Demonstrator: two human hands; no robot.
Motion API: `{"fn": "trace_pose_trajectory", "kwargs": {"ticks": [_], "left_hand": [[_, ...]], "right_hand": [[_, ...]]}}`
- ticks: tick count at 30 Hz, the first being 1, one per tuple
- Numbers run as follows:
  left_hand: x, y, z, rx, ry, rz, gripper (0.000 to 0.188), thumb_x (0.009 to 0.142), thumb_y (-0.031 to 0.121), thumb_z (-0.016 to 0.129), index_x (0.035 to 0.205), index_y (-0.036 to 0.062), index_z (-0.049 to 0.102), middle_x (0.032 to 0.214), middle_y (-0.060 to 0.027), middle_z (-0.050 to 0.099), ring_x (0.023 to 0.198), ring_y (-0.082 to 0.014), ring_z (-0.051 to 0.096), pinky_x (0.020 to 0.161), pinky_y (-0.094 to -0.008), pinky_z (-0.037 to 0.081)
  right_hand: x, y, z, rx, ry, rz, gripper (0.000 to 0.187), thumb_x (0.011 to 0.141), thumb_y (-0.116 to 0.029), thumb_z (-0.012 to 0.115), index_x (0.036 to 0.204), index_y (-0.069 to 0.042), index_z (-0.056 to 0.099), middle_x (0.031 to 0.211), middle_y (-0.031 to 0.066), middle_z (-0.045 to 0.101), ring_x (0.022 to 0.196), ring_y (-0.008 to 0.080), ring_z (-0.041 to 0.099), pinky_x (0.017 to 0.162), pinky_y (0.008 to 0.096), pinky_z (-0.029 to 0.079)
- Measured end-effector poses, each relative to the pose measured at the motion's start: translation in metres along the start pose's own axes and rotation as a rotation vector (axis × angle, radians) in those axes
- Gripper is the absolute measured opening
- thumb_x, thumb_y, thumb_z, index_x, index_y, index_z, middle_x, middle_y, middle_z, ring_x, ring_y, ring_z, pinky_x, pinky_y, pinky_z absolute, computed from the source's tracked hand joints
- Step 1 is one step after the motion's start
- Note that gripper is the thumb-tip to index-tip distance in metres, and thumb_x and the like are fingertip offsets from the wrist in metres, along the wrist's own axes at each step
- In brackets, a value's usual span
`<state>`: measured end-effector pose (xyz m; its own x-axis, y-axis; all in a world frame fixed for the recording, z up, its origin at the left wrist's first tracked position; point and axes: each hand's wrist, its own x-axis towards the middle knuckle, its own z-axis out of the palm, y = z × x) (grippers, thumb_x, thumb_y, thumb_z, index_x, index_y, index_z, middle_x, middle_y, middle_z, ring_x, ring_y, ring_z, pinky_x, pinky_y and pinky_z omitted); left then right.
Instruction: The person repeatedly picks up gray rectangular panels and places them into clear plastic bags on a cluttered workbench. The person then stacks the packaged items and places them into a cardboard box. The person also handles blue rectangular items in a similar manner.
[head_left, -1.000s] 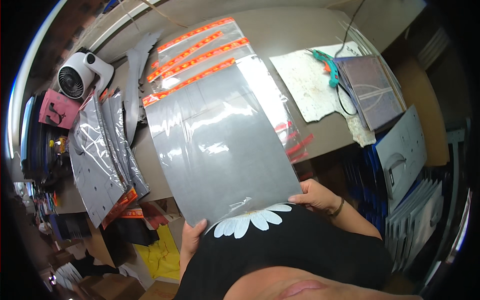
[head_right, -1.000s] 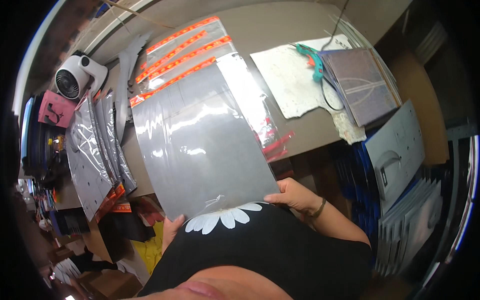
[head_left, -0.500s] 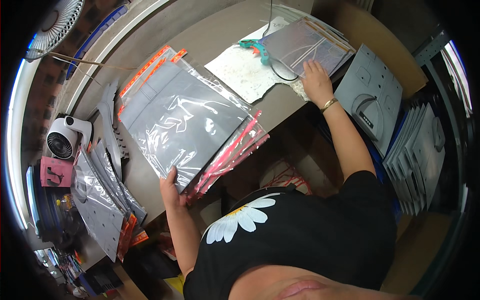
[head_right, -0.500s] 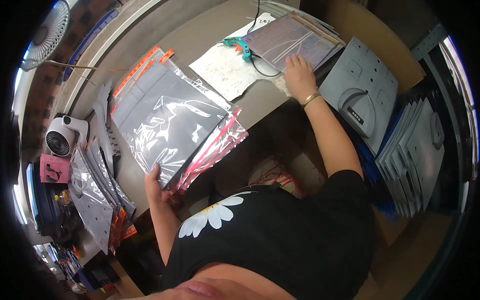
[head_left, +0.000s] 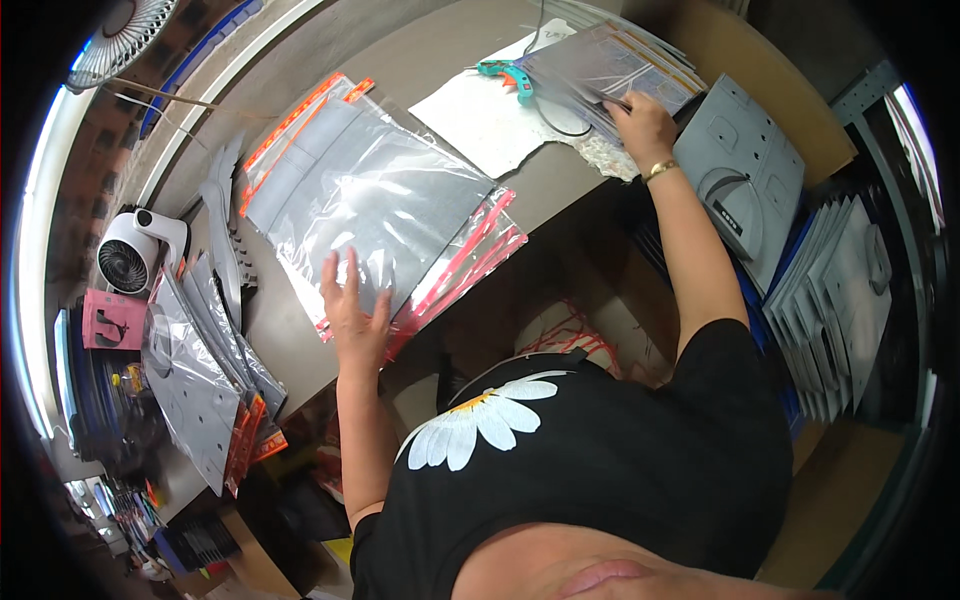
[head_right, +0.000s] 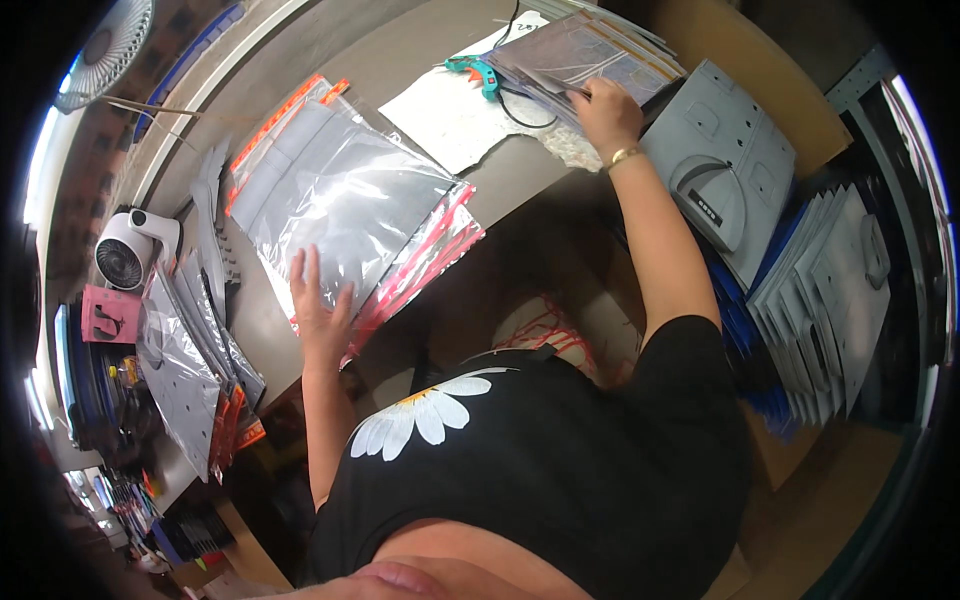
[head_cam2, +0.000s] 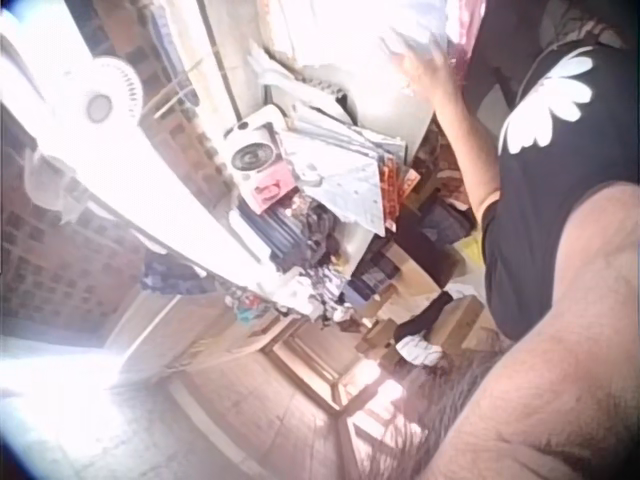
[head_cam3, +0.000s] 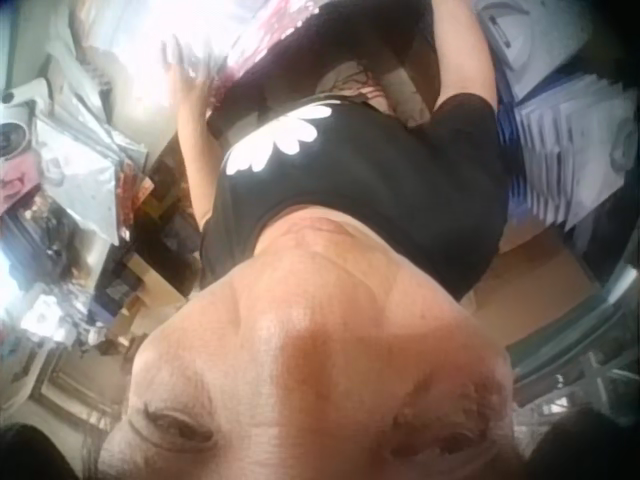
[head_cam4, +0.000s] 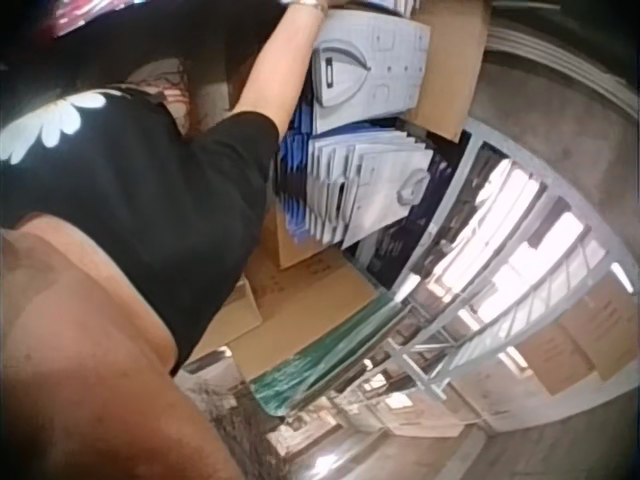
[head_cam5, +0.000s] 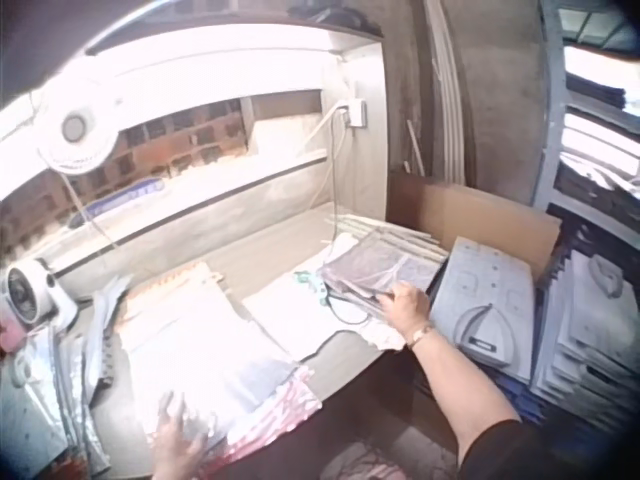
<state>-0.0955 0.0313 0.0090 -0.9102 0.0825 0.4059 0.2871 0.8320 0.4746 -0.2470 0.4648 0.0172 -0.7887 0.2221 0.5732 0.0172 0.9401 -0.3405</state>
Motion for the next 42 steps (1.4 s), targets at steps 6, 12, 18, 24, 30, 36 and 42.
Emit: {"fn": "trace_pose_trajectory", "kwargs": {"ticks": [6, 12, 18, 24, 30, 36, 42], "left_hand": [[-0.003, -0.017, 0.015, 0.019, -0.153, 0.014, 0.065, 0.069, 0.023, 0.078, 0.128, 0.0078, 0.055, 0.135, -0.0230, 0.045, 0.126, -0.0385, 0.041, 0.105, -0.0441, 0.032], [-0.003, -0.016, 0.015, -0.002, -0.149, -0.006, 0.055, 0.068, 0.025, 0.078, 0.118, 0.0057, 0.063, 0.133, -0.0209, 0.047, 0.124, -0.0375, 0.043, 0.104, -0.0432, 0.033], [-0.004, -0.025, 0.017, -0.028, -0.095, -0.025, 0.031, 0.075, 0.020, 0.073, 0.105, 0.0130, 0.072, 0.124, -0.0152, 0.055, 0.115, -0.0328, 0.048, 0.099, -0.0406, 0.037], [0.004, -0.014, 0.020, 0.008, 0.065, -0.021, 0.016, 0.078, 0.014, 0.070, 0.093, 0.0086, 0.073, 0.097, -0.0117, 0.059, 0.093, -0.0279, 0.055, 0.080, -0.0370, 0.044], [0.022, -0.012, 0.015, -0.032, -0.046, -0.076, 0.020, 0.088, 0.019, 0.061, 0.089, 0.0010, 0.070, 0.075, -0.0135, 0.054, 0.071, -0.0286, 0.054, 0.066, -0.0377, 0.043], [0.032, -0.035, 0.014, -0.289, -0.114, -0.363, 0.023, 0.091, 0.020, 0.058, 0.095, 0.0002, 0.069, 0.079, -0.0134, 0.061, 0.075, -0.0237, 0.059, 0.069, -0.0333, 0.045], [0.040, -0.016, -0.006, -0.264, -0.169, -0.228, 0.022, 0.092, 0.020, 0.058, 0.102, 0.0036, 0.069, 0.078, -0.0099, 0.058, 0.073, -0.0183, 0.056, 0.068, -0.0309, 0.044]], "right_hand": [[0.009, 0.003, 0.004, -0.076, -0.325, -0.080, 0.029, 0.089, -0.030, 0.051, 0.090, -0.005, 0.067, 0.100, 0.0143, 0.063, 0.095, 0.0315, 0.060, 0.083, 0.0416, 0.049], [-0.020, -0.039, -0.031, 0.298, -0.055, -0.758, 0.013, 0.080, -0.004, 0.055, 0.090, -0.005, 0.063, 0.092, 0.0121, 0.065, 0.093, 0.0306, 0.061, 0.082, 0.0395, 0.049], [-0.119, -0.060, -0.060, 0.459, -0.376, -0.687, 0.023, 0.077, -0.007, 0.067, 0.100, -0.003, 0.064, 0.111, 0.0145, 0.061, 0.107, 0.0320, 0.056, 0.092, 0.0373, 0.045], [-0.216, -0.050, -0.025, 1.421, -0.658, 0.822, 0.059, 0.088, -0.048, 0.059, 0.125, -0.003, 0.048, 0.116, 0.0158, 0.057, 0.099, 0.0253, 0.060, 0.076, 0.0367, 0.052], [-0.203, -0.095, -0.019, 1.681, -0.922, 0.808, 0.035, 0.095, -0.026, 0.052, 0.107, 0.006, 0.055, 0.091, 0.0144, 0.065, 0.072, 0.0223, 0.066, 0.062, 0.0331, 0.054], [-0.197, -0.077, -0.128, 1.611, -0.831, 1.155, 0.031, 0.091, -0.010, 0.049, 0.116, 0.008, 0.054, 0.099, 0.0157, 0.066, 0.075, 0.0212, 0.067, 0.064, 0.0322, 0.055], [-0.228, -0.048, -0.140, 1.654, -1.076, 1.097, 0.028, 0.091, -0.014, 0.051, 0.105, 0.009, 0.058, 0.086, 0.0156, 0.067, 0.061, 0.0188, 0.066, 0.051, 0.0267, 0.053]]}}
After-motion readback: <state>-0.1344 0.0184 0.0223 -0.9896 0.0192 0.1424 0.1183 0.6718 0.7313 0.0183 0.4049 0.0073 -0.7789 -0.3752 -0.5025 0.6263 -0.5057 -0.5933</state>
